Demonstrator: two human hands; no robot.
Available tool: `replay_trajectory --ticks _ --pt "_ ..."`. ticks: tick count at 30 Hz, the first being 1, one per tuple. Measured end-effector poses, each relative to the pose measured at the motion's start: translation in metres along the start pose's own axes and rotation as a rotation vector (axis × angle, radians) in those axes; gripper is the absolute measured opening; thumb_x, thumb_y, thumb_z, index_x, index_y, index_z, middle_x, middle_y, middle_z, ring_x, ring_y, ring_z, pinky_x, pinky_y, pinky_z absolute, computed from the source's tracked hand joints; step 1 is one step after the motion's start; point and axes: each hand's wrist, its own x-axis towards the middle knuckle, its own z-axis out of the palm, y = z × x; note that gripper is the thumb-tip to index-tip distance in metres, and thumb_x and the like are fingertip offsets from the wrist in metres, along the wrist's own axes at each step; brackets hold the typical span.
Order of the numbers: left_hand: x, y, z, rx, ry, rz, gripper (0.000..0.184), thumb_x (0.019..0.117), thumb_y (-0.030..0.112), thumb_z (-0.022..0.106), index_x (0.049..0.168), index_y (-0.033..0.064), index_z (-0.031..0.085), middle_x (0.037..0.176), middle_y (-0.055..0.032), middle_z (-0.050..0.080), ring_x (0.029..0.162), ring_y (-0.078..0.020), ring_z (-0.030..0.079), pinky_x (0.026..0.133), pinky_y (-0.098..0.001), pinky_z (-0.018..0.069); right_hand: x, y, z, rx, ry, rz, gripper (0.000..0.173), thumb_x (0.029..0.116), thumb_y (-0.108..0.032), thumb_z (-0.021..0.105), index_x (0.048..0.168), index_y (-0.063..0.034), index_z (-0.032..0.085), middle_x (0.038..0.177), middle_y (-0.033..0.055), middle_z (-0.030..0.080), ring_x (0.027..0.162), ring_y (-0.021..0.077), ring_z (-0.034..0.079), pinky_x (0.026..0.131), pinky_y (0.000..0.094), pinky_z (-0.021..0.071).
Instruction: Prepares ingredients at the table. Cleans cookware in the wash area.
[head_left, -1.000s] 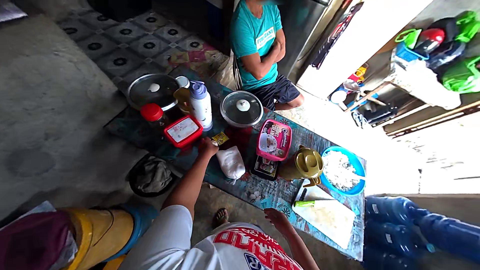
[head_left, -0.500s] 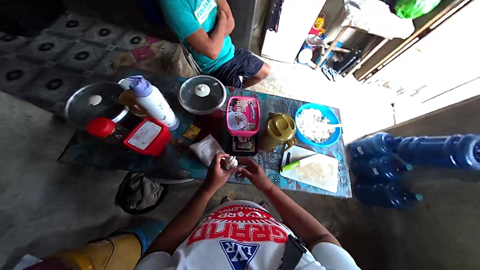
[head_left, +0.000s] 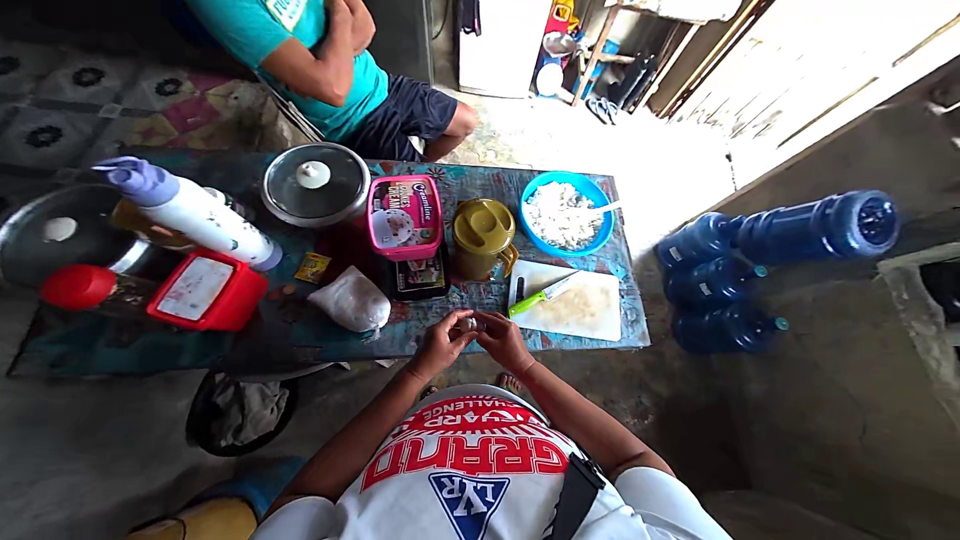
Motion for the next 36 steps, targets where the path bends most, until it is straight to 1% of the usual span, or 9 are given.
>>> replay_trajectory --ticks 4,10,18,20,22,24,27,31,36 --pt "0.015 0.005 0.039 0.068 0.022 -0.049 0.04 0.099 0.019 0.068 0.133 -0.0027 0.063 0.117 -0.015 0.073 0.097 -0.0152 0.074 0.092 -0.0324 0.0607 -0.006 0.013 -0.028 -0.07 -0.003 0.033 0.039 0.0961 -0.018 0.066 0.13 0.0022 0.067 0.12 0.0202 0.069 0.1 0.0228 0.07 0.092 0.0362 0.0574" --pt "0.032 0.008 0.086 0.068 0.005 -0.193 0.033 0.1013 0.017 0.064 0.125 -0.0047 0.064 0.11 -0.0155 0.072 0.091 -0.0162 0.074 0.087 -0.0345 0.0625 -0.013 0.034 -0.051 -0.156 -0.076 0.109 0.038 0.1019 -0.012 0.053 0.132 0.0109 0.056 0.129 0.0294 0.061 0.121 0.0345 0.063 0.108 0.042 0.0488" --pt "0.056 0.016 0.13 -0.109 0.01 -0.342 0.031 0.1023 0.016 0.065 0.124 -0.0063 0.062 0.107 -0.0159 0.072 0.087 -0.018 0.075 0.08 -0.0341 0.0647 -0.01 0.063 -0.097 -0.151 -0.134 0.169 0.031 0.1024 -0.006 0.047 0.127 0.0084 0.06 0.125 0.0265 0.065 0.119 0.0326 0.064 0.107 0.0436 0.0489" --pt "0.065 0.02 0.135 -0.172 0.021 -0.352 0.033 0.1024 0.017 0.065 0.126 -0.0053 0.061 0.11 -0.0158 0.072 0.091 -0.0193 0.075 0.081 -0.0353 0.0647 -0.005 0.07 -0.11 -0.034 -0.125 0.207 0.035 0.1027 -0.005 0.043 0.131 0.0063 0.059 0.126 0.0241 0.066 0.113 0.0286 0.067 0.101 0.0425 0.0533" --pt "0.072 0.022 0.133 -0.315 0.038 -0.356 0.034 0.103 0.015 0.064 0.131 -0.0044 0.059 0.116 -0.0168 0.07 0.098 -0.0224 0.074 0.085 -0.0381 0.0639 -0.001 0.077 -0.121 0.25 -0.104 0.245 0.036 0.1077 -0.011 0.039 0.134 0.0049 0.056 0.122 0.0209 0.064 0.097 0.0226 0.069 0.084 0.038 0.0587" --pt "0.077 0.022 0.126 -0.531 0.041 -0.373 0.034 0.105 0.011 0.059 0.135 -0.0043 0.054 0.119 -0.018 0.069 0.102 -0.0258 0.073 0.09 -0.0412 0.0626 0.001 0.075 -0.133 0.575 -0.093 0.29 0.034 0.1078 -0.01 0.043 0.137 0.0053 0.051 0.122 0.0187 0.064 0.099 0.0217 0.069 0.086 0.0379 0.0597" --pt "0.076 0.017 0.121 -0.758 0.004 -0.379 0.033 0.1084 0.009 0.041 0.14 -0.0006 0.046 0.124 -0.0192 0.066 0.111 -0.0296 0.069 0.099 -0.0455 0.0578 0.003 0.076 -0.144 0.868 -0.081 0.33 0.037 0.1018 0.003 0.036 0.137 0.0037 0.047 0.119 0.0172 0.064 0.101 0.0232 0.068 0.092 0.0403 0.0583" --pt "0.073 0.012 0.12 -0.79 0.018 -0.393 0.034 0.1076 0.009 0.036 0.14 0.0 0.044 0.124 -0.0198 0.066 0.112 -0.0306 0.068 0.1 -0.0466 0.0566 0.008 0.085 -0.142 0.955 -0.122 0.336 0.036 0.1004 0.004 0.036 0.134 0.0043 0.048 0.119 0.0178 0.065 0.103 0.0249 0.068 0.095 0.0415 0.0574" --pt "0.07 0.012 0.109 -0.716 -0.007 -0.416 0.033 0.1084 0.012 0.038 0.138 0.0007 0.047 0.118 -0.0166 0.068 0.105 -0.0271 0.071 0.095 -0.0436 0.0594 0.015 0.083 -0.131 0.818 -0.122 0.394 0.027 0.1035 -0.003 0.056 0.129 0.0064 0.051 0.109 0.0161 0.067 0.092 0.0224 0.07 0.088 0.0392 0.0603"
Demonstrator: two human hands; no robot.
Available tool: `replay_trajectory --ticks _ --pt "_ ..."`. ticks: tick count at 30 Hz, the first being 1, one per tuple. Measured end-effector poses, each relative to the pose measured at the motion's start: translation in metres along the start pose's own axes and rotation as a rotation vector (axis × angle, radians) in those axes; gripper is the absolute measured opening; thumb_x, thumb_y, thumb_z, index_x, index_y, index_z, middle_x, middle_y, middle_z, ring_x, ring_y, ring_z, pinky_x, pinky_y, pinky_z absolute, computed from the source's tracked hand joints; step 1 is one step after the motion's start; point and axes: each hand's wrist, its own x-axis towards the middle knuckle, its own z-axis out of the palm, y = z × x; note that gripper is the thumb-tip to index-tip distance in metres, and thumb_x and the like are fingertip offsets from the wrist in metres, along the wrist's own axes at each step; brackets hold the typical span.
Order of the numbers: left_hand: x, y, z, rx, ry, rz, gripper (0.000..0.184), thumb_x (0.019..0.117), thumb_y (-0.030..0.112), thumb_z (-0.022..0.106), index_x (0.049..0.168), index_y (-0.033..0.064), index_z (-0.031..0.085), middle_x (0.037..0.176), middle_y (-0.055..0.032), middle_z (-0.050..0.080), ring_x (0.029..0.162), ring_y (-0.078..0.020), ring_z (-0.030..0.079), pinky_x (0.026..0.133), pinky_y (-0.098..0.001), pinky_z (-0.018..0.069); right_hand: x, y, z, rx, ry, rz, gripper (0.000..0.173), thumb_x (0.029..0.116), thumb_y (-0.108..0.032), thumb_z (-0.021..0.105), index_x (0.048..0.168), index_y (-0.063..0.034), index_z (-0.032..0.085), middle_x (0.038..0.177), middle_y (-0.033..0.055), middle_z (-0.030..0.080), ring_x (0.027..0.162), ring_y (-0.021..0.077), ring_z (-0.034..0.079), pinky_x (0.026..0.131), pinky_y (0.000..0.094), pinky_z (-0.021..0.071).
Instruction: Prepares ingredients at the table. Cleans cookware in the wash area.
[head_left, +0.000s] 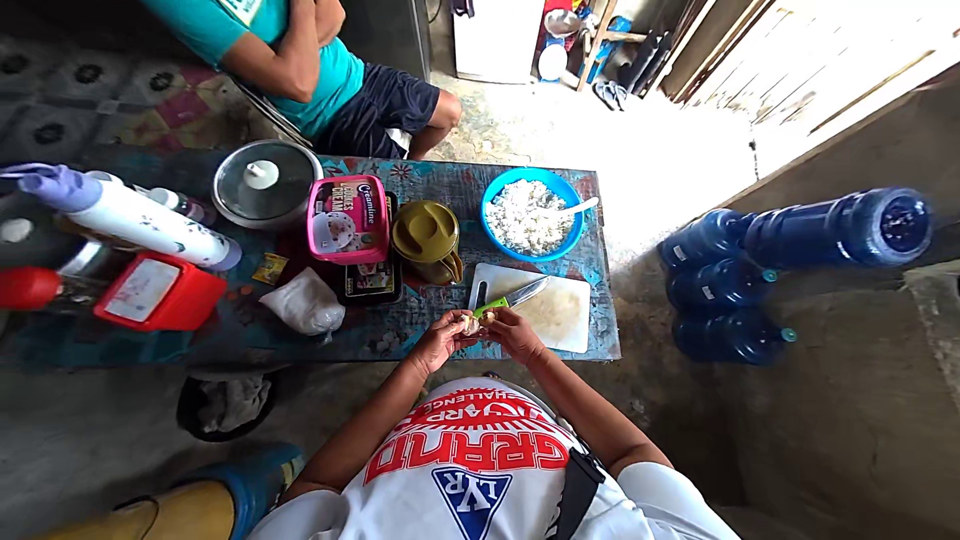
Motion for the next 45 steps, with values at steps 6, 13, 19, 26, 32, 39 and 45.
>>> replay_trajectory --ticks 6,13,19,26,32,39,45 --pt "-0.009 0.008 -0.022 -0.131 0.1 -0.056 0.04 0.1126 0.025 0.025 0.131 0.0041 0.054 0.102 -0.0111 0.07 0.085 -0.0212 0.072 0.082 -0.0372 0.0614 0.003 0.005 0.014 0.131 -0.103 0.09 0.018 0.1078 -0.008 0.045 0.119 0.0001 0.057 0.098 0.0085 0.068 0.081 0.0164 0.067 0.079 0.0332 0.0597" --pt "-0.042 0.009 -0.081 -0.152 0.154 -0.08 0.04 0.1128 0.025 0.026 0.135 0.0048 0.053 0.106 -0.0109 0.07 0.087 -0.02 0.072 0.081 -0.0348 0.0611 0.01 0.017 0.043 0.216 -0.077 0.092 0.025 0.1074 -0.005 0.039 0.13 -0.0049 0.051 0.102 0.0087 0.066 0.087 0.0184 0.067 0.083 0.0358 0.0589" --pt "-0.082 0.04 -0.144 -0.148 0.382 0.136 0.033 0.1116 0.02 0.038 0.136 0.0022 0.05 0.104 -0.0116 0.071 0.087 -0.0198 0.072 0.083 -0.0348 0.0609 0.013 0.028 0.062 0.328 0.019 0.135 0.016 0.1075 -0.006 0.041 0.119 -0.0069 0.053 0.098 0.0077 0.068 0.085 0.017 0.069 0.081 0.0335 0.0602" --pt "-0.078 0.102 -0.298 0.46 1.039 0.443 0.059 0.1012 0.022 0.064 0.151 -0.0001 0.041 0.136 -0.0265 0.059 0.116 -0.0345 0.064 0.098 -0.0513 0.0547 0.009 0.037 0.079 0.334 0.073 0.116 0.016 0.1089 -0.009 0.04 0.117 -0.0071 0.054 0.093 0.0044 0.067 0.075 0.0111 0.066 0.073 0.0265 0.0591" --pt "-0.054 0.122 -0.381 0.846 1.203 0.048 0.048 0.0979 0.029 0.069 0.132 -0.004 0.061 0.126 -0.0293 0.065 0.122 -0.046 0.061 0.105 -0.0656 0.045 0.005 0.036 0.099 0.364 0.151 0.095 0.01 0.1055 -0.002 0.045 0.109 -0.0049 0.054 0.093 0.008 0.067 0.075 0.0138 0.067 0.072 0.0281 0.0595" --pt "-0.068 0.115 -0.362 0.847 1.243 0.236 0.048 0.1015 0.021 0.06 0.142 -0.0037 0.054 0.142 -0.0311 0.055 0.135 -0.0439 0.052 0.116 -0.0578 0.0391 -0.005 0.036 0.11 0.377 0.224 0.021 0.014 0.1018 0.006 0.049 0.113 -0.002 0.05 0.099 0.0126 0.067 0.087 0.0221 0.07 0.082 0.0371 0.061" --pt "-0.084 0.048 -0.178 0.631 0.588 0.55 0.037 0.1063 0.014 0.048 0.132 -0.0119 0.055 0.124 -0.0254 0.066 0.103 -0.0255 0.07 0.089 -0.0405 0.0587 -0.007 0.038 0.113 0.408 0.256 -0.003 0.014 0.1029 0.007 0.046 0.115 0.0005 0.048 0.103 0.0162 0.067 0.092 0.0261 0.071 0.086 0.0403 0.0614"
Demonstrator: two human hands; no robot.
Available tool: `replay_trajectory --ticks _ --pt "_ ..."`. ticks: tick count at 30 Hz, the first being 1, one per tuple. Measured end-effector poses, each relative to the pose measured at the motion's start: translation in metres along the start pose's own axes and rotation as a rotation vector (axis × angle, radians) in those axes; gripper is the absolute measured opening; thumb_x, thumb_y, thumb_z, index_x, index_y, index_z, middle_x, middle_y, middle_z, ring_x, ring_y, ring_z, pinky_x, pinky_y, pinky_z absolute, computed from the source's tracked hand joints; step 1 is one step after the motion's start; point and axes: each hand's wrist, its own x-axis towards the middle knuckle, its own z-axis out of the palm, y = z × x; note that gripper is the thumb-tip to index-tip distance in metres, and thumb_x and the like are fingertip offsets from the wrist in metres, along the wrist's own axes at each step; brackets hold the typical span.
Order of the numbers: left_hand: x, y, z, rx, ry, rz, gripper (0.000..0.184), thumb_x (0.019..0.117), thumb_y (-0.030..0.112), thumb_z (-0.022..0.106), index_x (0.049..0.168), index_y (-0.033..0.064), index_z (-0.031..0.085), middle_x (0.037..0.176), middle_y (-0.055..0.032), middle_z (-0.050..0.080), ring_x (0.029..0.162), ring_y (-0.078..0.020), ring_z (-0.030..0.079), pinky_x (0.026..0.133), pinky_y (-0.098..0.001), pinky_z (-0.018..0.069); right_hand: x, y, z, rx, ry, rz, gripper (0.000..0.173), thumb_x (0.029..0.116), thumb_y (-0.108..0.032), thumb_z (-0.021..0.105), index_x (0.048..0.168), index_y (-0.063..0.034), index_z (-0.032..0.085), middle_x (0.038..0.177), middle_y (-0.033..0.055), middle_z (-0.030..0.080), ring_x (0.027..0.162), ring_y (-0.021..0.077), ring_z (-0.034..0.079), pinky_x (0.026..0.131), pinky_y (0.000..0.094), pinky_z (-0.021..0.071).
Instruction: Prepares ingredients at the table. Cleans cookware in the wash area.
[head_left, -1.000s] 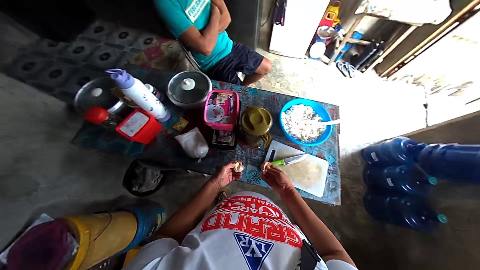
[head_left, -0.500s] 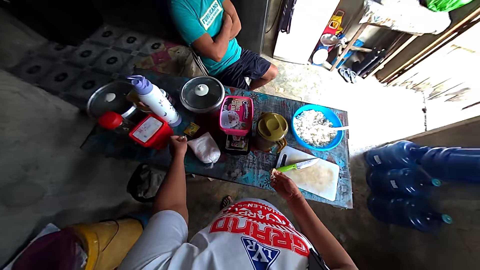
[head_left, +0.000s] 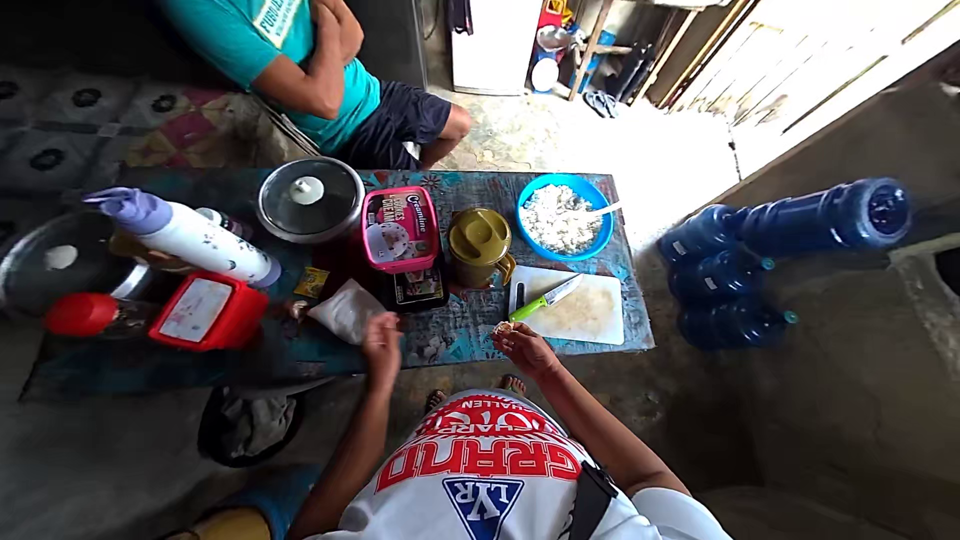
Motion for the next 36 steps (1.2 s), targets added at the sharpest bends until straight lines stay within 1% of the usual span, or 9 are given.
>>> replay_trajectory --ticks 2,5,9,16,21,24,28,31,36 --pt "-0.021 0.016 0.05 -0.117 -0.377 -0.078 0.041 0.1046 0.02 0.057 0.138 -0.0046 0.056 0.126 -0.0194 0.067 0.103 -0.0239 0.072 0.085 -0.0396 0.0621 -0.001 0.0 0.002 -0.012 -0.018 0.015 0.014 0.1024 0.007 0.046 0.115 0.0018 0.047 0.103 0.0173 0.067 0.093 0.0272 0.072 0.088 0.0412 0.0616" --pt "-0.025 0.038 0.094 -0.227 -0.606 -0.248 0.042 0.1001 0.021 0.067 0.136 0.0004 0.058 0.121 -0.0139 0.068 0.099 -0.0208 0.071 0.08 -0.0369 0.0617 0.0 0.003 0.003 -0.106 -0.071 0.045 0.017 0.1013 0.004 0.051 0.118 0.0012 0.049 0.103 0.0153 0.068 0.09 0.0235 0.071 0.082 0.0384 0.061" --pt "-0.015 0.051 0.11 -0.23 -0.589 -0.267 0.015 0.0983 0.011 0.069 0.105 -0.0023 0.07 0.093 -0.0083 0.073 0.077 -0.0132 0.071 0.071 -0.0297 0.0613 0.0 0.0 -0.01 -0.197 -0.163 0.017 0.016 0.0993 0.0 0.059 0.114 -0.0004 0.053 0.099 0.0113 0.069 0.084 0.0178 0.068 0.075 0.033 0.0584" --pt "-0.025 0.063 0.107 -0.344 -0.584 -0.344 0.009 0.0994 0.006 0.066 0.1 -0.0021 0.069 0.086 -0.0055 0.072 0.07 -0.0118 0.07 0.069 -0.0286 0.062 0.0 -0.01 -0.033 -0.147 -0.379 0.063 0.017 0.0962 0.007 0.057 0.11 -0.0022 0.058 0.102 0.0124 0.072 0.088 0.0203 0.07 0.082 0.0359 0.0594" --pt "-0.042 0.063 0.112 -0.352 -0.476 -0.337 0.012 0.1035 0.009 0.06 0.105 -0.0017 0.064 0.09 -0.0063 0.068 0.075 -0.0129 0.068 0.072 -0.0304 0.0614 0.006 -0.015 -0.035 -0.097 -0.466 0.194 0.021 0.0996 0.003 0.049 0.114 -0.0053 0.061 0.106 0.013 0.072 0.086 0.0212 0.072 0.075 0.0351 0.0609" --pt "-0.057 0.062 0.107 -0.039 -0.364 -0.162 0.02 0.1038 0.016 0.059 0.109 -0.0022 0.067 0.094 -0.0094 0.07 0.081 -0.0122 0.069 0.079 -0.0304 0.0604 0.006 -0.017 -0.024 -0.181 -0.472 0.242 0.03 0.1094 -0.01 0.038 0.134 0.0004 0.053 0.115 0.0152 0.07 0.094 0.0221 0.072 0.083 0.0359 0.0609" --pt "-0.09 0.062 0.093 0.209 -0.233 -0.083 0.025 0.1036 0.019 0.056 0.113 -0.0012 0.069 0.104 -0.0147 0.071 0.094 -0.0183 0.07 0.091 -0.0359 0.0576 0.006 -0.005 -0.006 -0.529 -0.579 0.187 0.035 0.0997 -0.002 0.057 0.133 0.0069 0.052 0.114 0.016 0.068 0.097 0.022 0.07 0.091 0.0387 0.0597" --pt "-0.12 0.059 0.077 0.07 -0.083 -0.232 0.027 0.1059 0.017 0.052 0.116 -0.0046 0.066 0.102 -0.0158 0.071 0.088 -0.0182 0.071 0.085 -0.0364 0.0597 0.0 0.009 0.009 -0.773 -0.697 0.153 0.035 0.0936 0.002 0.065 0.127 0.0107 0.058 0.109 0.0181 0.071 0.095 0.0227 0.073 0.09 0.0391 0.0621" --pt "-0.183 0.037 0.02 -0.32 0.424 -0.431 0.022 0.1056 0.013 0.056 0.115 -0.0058 0.063 0.095 -0.012 0.068 0.078 -0.0149 0.068 0.077 -0.0332 0.0609 -0.011 0.033 0.031 -0.859 -0.974 0.281 0.04 0.0952 0.005 0.06 0.135 0.0102 0.056 0.124 0.0203 0.069 0.11 0.0274 0.071 0.098 0.0416 0.0593"
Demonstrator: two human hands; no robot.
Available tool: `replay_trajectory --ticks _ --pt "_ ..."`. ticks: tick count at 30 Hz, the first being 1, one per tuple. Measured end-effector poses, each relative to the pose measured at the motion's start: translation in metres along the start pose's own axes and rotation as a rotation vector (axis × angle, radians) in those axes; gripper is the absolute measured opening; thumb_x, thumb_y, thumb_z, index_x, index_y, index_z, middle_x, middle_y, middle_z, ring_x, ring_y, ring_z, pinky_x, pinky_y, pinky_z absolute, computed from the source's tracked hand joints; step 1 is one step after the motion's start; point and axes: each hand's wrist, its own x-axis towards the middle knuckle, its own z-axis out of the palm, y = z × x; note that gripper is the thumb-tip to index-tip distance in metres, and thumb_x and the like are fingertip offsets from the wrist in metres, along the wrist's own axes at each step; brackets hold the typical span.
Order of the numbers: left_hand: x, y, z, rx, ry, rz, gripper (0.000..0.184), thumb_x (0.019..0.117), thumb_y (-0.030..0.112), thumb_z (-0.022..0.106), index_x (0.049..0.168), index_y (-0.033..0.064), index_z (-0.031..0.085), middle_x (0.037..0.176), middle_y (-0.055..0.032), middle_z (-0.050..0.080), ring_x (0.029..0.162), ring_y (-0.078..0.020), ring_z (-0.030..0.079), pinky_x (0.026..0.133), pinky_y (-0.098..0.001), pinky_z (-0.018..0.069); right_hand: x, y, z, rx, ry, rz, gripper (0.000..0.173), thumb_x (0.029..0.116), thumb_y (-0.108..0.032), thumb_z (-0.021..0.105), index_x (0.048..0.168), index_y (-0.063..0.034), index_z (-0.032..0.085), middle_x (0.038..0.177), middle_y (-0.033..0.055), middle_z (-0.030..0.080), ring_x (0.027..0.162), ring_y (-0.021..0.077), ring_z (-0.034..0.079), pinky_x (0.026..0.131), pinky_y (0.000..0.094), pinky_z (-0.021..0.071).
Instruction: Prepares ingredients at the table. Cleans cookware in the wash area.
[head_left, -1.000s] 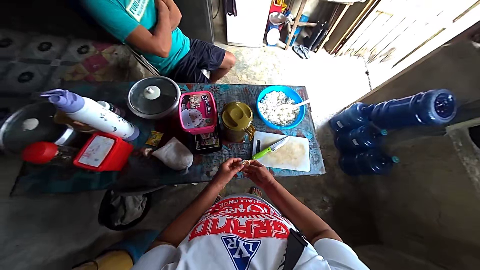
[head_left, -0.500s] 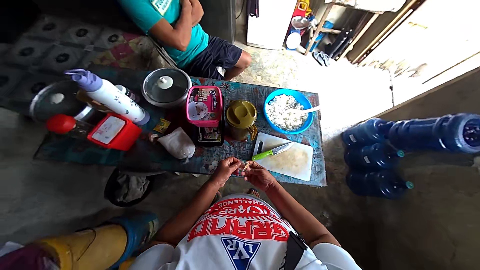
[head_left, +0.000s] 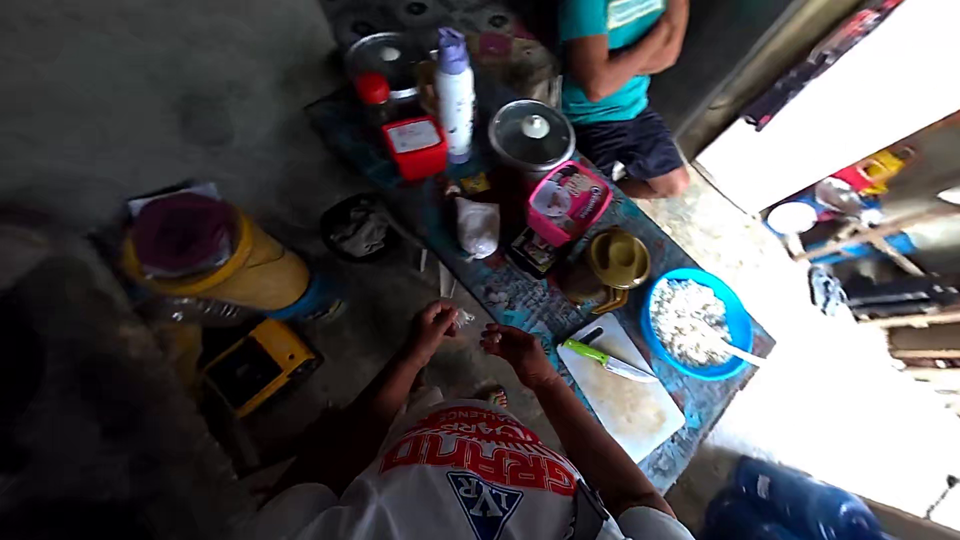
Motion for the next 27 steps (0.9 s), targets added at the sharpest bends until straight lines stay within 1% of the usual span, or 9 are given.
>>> replay_trajectory --ticks 4,8,11,14,17,20,23,25,27 --pt "-0.029 -0.005 -0.066 -0.13 0.092 -0.003 0.013 0.1006 0.005 0.064 0.107 -0.005 0.068 0.088 -0.0077 0.071 0.072 -0.012 0.069 0.073 -0.0293 0.0618 0.015 0.011 0.04 -0.014 -0.074 0.028 0.048 0.0928 0.005 0.062 0.139 0.0072 0.048 0.126 0.0216 0.067 0.112 0.0313 0.07 0.097 0.0445 0.0596" --pt "-0.057 -0.026 -0.12 -0.167 0.109 -0.019 0.017 0.1 0.01 0.066 0.11 -0.0027 0.071 0.093 -0.0067 0.073 0.077 -0.0112 0.071 0.075 -0.0287 0.062 0.027 0.031 0.092 -0.153 -0.055 0.054 0.033 0.0939 0.002 0.065 0.126 0.0073 0.059 0.117 0.0188 0.071 0.103 0.0279 0.072 0.093 0.0436 0.0617" --pt "-0.088 -0.042 -0.181 -0.185 0.197 0.011 0.021 0.1005 0.011 0.063 0.113 -0.0037 0.07 0.09 -0.0065 0.072 0.074 -0.0097 0.068 0.075 -0.0281 0.0601 0.039 0.047 0.139 -0.193 -0.099 0.12 0.031 0.0943 0.004 0.062 0.125 0.0053 0.058 0.11 0.0155 0.072 0.097 0.0248 0.073 0.089 0.042 0.063" --pt "-0.13 -0.056 -0.25 -0.2 0.369 0.014 0.022 0.1014 0.011 0.061 0.115 -0.0053 0.068 0.09 -0.0089 0.07 0.073 -0.01 0.067 0.073 -0.0282 0.0592 0.057 0.069 0.182 -0.251 -0.183 0.201 0.033 0.0935 0.003 0.058 0.126 0.003 0.057 0.105 0.01 0.072 0.094 0.0199 0.073 0.087 0.0387 0.0628" --pt "-0.176 -0.081 -0.317 -0.221 0.599 -0.024 0.025 0.1015 0.011 0.062 0.121 -0.0051 0.066 0.097 -0.0129 0.07 0.077 -0.0126 0.068 0.076 -0.03 0.0595 0.077 0.094 0.222 -0.256 -0.262 0.271 0.034 0.0919 0.003 0.061 0.125 0.0029 0.058 0.102 0.0093 0.072 0.091 0.0187 0.073 0.085 0.0374 0.063" --pt "-0.222 -0.11 -0.383 -0.268 0.84 -0.082 0.034 0.1007 0.011 0.064 0.13 -0.0059 0.058 0.107 -0.0201 0.068 0.085 -0.0208 0.069 0.081 -0.0374 0.0599 0.095 0.109 0.265 -0.269 -0.342 0.313 0.035 0.0914 0.004 0.061 0.126 0.0029 0.057 0.102 0.0096 0.072 0.09 0.0186 0.072 0.084 0.0372 0.0628" --pt "-0.28 -0.138 -0.45 -0.297 1.117 -0.181 0.032 0.0998 0.009 0.065 0.127 -0.0061 0.058 0.106 -0.0202 0.068 0.084 -0.022 0.069 0.08 -0.0388 0.0603 0.107 0.116 0.296 -0.304 -0.404 0.333 0.036 0.092 0.005 0.062 0.127 0.0043 0.056 0.102 0.0109 0.071 0.088 0.019 0.072 0.082 0.0367 0.063" --pt "-0.322 -0.165 -0.493 -0.369 1.387 -0.183 0.031 0.0966 0.008 0.068 0.125 -0.0047 0.062 0.106 -0.017 0.07 0.083 -0.0185 0.069 0.078 -0.0354 0.0602 0.114 0.121 0.308 -0.323 -0.421 0.352 0.035 0.0933 0.005 0.06 0.128 0.0043 0.056 0.103 0.0113 0.071 0.089 0.0189 0.072 0.082 0.0362 0.063" --pt "-0.362 -0.198 -0.529 -0.574 1.75 -0.057 0.042 0.0963 0.009 0.07 0.134 -0.0046 0.057 0.119 -0.0203 0.068 0.097 -0.0242 0.07 0.086 -0.0401 0.0609 0.119 0.126 0.314 -0.333 -0.424 0.37 0.035 0.0938 0.006 0.059 0.128 0.0041 0.056 0.105 0.0122 0.071 0.09 0.0196 0.072 0.082 0.0363 0.063"
